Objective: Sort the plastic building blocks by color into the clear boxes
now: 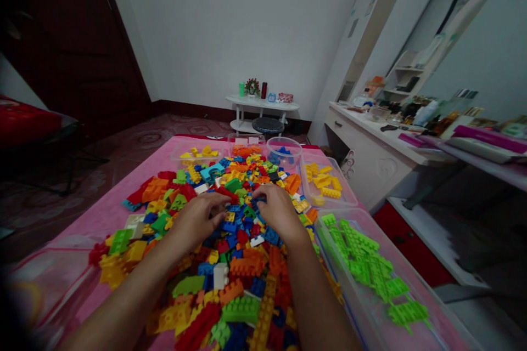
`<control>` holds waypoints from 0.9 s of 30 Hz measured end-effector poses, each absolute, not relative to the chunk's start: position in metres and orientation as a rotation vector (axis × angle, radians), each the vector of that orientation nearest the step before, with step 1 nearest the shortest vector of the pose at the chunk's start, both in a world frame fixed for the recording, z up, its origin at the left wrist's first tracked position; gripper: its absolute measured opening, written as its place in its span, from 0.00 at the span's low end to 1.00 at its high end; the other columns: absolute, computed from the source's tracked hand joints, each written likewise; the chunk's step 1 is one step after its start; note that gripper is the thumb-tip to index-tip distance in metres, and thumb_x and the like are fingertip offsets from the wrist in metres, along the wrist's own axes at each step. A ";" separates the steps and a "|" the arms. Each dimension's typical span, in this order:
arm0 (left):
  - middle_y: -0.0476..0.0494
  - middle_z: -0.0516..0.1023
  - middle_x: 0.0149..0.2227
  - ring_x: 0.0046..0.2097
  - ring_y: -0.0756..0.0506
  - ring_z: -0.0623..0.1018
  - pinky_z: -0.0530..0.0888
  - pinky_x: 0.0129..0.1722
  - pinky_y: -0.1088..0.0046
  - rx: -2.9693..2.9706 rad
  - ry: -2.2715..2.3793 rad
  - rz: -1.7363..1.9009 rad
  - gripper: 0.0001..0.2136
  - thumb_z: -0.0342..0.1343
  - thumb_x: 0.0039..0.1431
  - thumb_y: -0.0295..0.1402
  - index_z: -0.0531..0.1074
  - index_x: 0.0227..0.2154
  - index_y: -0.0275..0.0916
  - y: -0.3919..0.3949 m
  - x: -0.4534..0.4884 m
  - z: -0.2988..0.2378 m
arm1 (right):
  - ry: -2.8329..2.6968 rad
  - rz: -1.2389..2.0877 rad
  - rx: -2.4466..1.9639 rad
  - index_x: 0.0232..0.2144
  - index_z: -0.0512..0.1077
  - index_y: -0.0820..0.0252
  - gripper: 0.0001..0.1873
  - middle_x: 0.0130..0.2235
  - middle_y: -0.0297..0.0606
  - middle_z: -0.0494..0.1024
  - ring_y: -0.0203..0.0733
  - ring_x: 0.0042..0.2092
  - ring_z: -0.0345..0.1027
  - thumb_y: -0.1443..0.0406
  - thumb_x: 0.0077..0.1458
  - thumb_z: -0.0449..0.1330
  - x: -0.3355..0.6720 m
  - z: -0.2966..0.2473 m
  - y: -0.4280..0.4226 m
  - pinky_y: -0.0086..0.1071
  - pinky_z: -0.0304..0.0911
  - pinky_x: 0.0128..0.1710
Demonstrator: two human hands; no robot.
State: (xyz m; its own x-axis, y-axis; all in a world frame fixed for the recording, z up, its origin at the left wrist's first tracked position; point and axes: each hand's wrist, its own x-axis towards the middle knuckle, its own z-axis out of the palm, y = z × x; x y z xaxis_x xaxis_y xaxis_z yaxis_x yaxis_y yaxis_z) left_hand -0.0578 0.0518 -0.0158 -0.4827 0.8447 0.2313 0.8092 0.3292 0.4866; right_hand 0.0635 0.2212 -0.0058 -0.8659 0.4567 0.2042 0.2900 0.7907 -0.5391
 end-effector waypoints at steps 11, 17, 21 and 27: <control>0.45 0.78 0.41 0.45 0.42 0.72 0.67 0.46 0.68 1.693 2.424 0.684 0.10 0.58 0.50 0.34 0.76 0.37 0.43 0.050 -0.057 -0.012 | -3.021 0.575 -0.485 0.44 0.73 0.57 0.22 0.40 0.37 0.77 0.42 0.42 0.70 0.72 0.43 0.57 0.070 -0.007 0.209 0.30 0.60 0.38; 0.46 0.78 0.36 0.36 0.46 0.74 0.67 0.35 0.73 1.597 2.305 0.736 0.04 0.58 0.48 0.34 0.75 0.25 0.40 0.041 -0.071 -0.009 | -3.158 0.554 -0.601 0.38 0.73 0.55 0.18 0.34 0.32 0.78 0.40 0.35 0.70 0.63 0.39 0.64 0.076 0.001 0.213 0.28 0.53 0.28; 0.46 0.78 0.31 0.30 0.48 0.74 0.65 0.30 0.74 1.510 2.232 0.771 0.11 0.55 0.51 0.38 0.72 0.20 0.38 0.040 -0.073 -0.006 | -3.155 0.523 -0.544 0.42 0.71 0.54 0.26 0.41 0.35 0.77 0.45 0.41 0.70 0.60 0.36 0.67 0.074 -0.003 0.209 0.31 0.57 0.33; 0.47 0.78 0.30 0.35 0.44 0.74 0.64 0.32 0.72 1.580 2.408 0.656 0.09 0.58 0.47 0.36 0.74 0.33 0.42 0.041 -0.066 -0.006 | -3.114 0.648 -0.356 0.57 0.61 0.54 0.41 0.55 0.41 0.70 0.49 0.54 0.65 0.65 0.38 0.66 0.069 -0.009 0.203 0.36 0.58 0.49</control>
State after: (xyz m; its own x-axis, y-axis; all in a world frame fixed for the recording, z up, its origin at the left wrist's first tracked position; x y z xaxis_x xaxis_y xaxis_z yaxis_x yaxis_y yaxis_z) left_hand -0.0663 0.0413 -0.0057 -0.4153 0.9059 0.0833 0.8228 0.3350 0.4591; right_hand 0.0690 0.2025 -0.0093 -0.9735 0.2045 -0.1021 0.2282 0.8933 -0.3872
